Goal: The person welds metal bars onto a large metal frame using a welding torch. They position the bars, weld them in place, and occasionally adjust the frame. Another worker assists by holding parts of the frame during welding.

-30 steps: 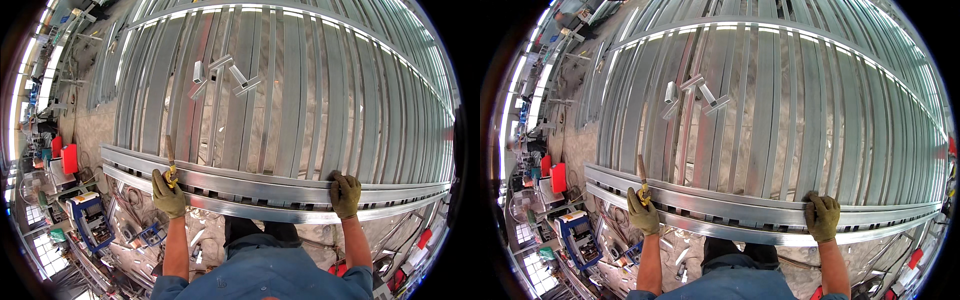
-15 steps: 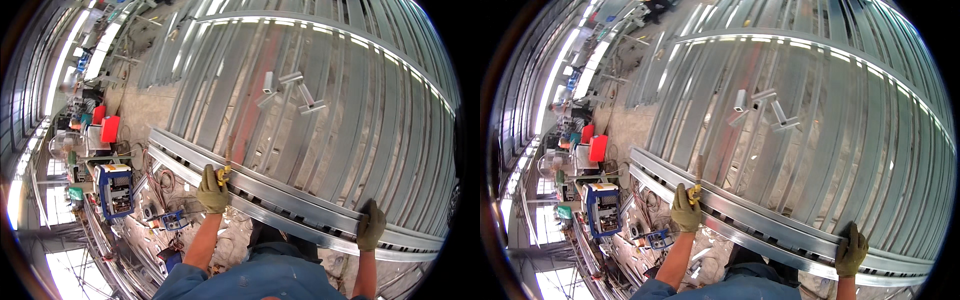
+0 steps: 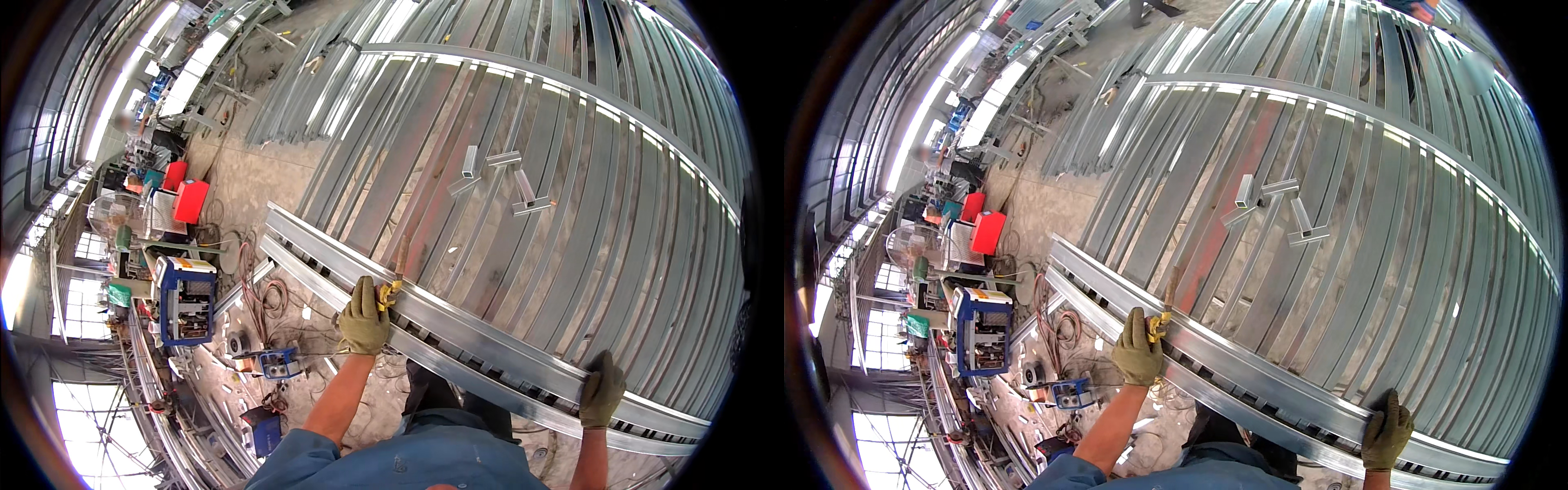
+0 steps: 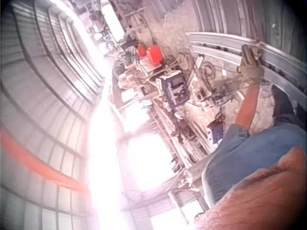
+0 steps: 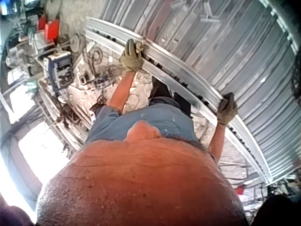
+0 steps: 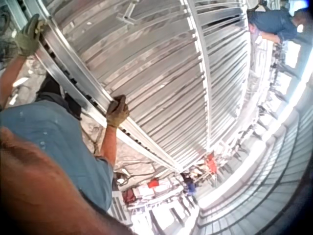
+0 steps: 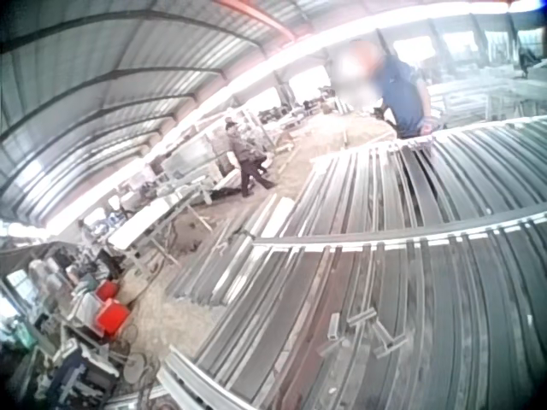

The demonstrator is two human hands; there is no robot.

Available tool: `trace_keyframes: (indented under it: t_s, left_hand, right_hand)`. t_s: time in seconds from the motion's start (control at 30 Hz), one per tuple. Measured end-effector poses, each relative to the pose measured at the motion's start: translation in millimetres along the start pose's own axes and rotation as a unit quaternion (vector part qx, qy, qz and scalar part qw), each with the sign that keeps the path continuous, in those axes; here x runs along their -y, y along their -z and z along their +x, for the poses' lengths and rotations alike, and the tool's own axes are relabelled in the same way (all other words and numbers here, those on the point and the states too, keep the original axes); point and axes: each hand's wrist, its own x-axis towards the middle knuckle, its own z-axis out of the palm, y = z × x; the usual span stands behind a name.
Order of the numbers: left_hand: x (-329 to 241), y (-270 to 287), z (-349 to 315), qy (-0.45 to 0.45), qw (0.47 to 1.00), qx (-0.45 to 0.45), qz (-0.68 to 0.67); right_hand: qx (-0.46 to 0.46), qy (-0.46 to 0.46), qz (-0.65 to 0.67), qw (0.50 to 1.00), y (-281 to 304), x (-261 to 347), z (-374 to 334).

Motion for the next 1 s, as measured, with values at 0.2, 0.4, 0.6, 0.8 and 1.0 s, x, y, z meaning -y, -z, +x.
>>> trace_keyframes:
  t_s: [0.2, 0.4, 0.6, 0.8, 1.0]
  left_hand:
    - [1, 2, -1, -0.010, 1.000, -0.003, 0.004]
    - [4, -2, -6, -0.007, 1.000, 0.013, -0.010]
    - [8, -4, -9, 0.008, 1.000, 0.015, -0.021]
    - [9, 6, -9, 0.014, 0.999, 0.025, -0.015]
    - [18, 24, -5, 0.073, 0.991, 0.102, -0.041]
  right_hand:
    - [-0.004, 0.006, 0.017, 1.000, 1, 2, 1]
    - [0.030, -0.024, 0.006, 0.999, 5, -2, 2]
    - [0.071, 0.026, -0.012, 0.997, 20, -1, 20]
    - [0.164, 0.077, -0.082, 0.980, 38, 10, 24]
    - [0.205, 0.166, -0.166, 0.950, 33, 14, 26]
